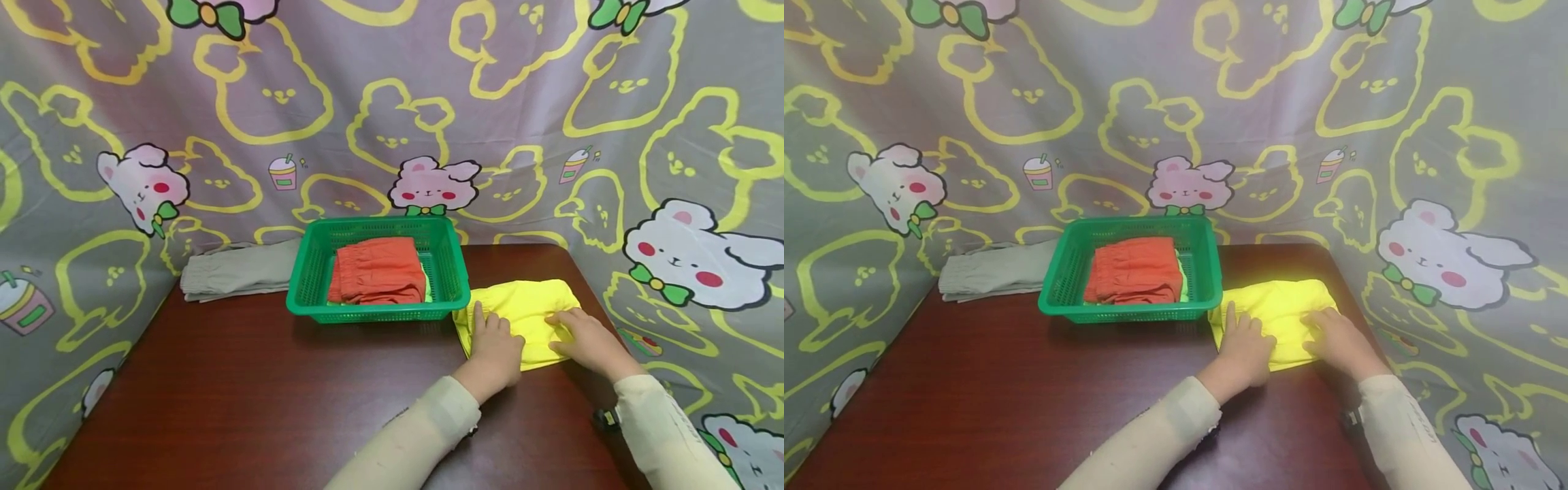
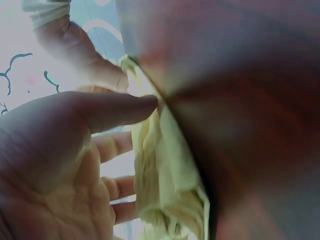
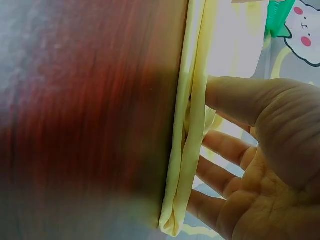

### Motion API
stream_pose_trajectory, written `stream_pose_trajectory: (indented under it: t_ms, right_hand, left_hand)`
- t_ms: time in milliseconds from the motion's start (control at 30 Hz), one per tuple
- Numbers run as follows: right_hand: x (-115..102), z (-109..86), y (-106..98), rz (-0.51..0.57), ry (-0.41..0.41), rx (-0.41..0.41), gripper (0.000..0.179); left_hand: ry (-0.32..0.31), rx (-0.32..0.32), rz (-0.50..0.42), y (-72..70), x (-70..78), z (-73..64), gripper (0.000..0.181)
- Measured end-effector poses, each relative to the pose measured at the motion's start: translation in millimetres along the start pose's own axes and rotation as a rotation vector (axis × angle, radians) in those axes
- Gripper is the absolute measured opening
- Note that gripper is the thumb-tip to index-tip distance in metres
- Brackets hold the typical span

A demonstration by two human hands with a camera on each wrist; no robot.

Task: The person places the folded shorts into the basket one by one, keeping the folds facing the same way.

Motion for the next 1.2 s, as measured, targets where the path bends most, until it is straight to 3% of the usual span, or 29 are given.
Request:
stream_pose_trajectory:
  t_ms: [267, 633, 1200]
  right_hand:
    - [-2, -4.8, -1, 0.000, -0.003, -0.008, 0.050]
    - [-7, -15.0, -4, -0.043, -0.016, -0.016, 0.049]
    - [-15, -20.6, -7, -0.093, -0.082, -0.036, 0.045]
  left_hand:
    - [0.102, -0.063, -0.031, 0.3, -9.9, 1.4, 0.044]
    - [0.160, -0.056, -0.098, -8.0, -15.2, -8.9, 0.040]
    - [0.158, -0.095, -0.094, -12.0, -8.4, -18.7, 0.028]
Point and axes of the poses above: each hand's wrist, its own z-axis towards the middle knuckle, its own y-axis out of the palm, x = y × z, the point moved 5 cm from there along z, towards the middle knuckle, and after that the axes turned 14 degrees about x, right-handed, at the moved point
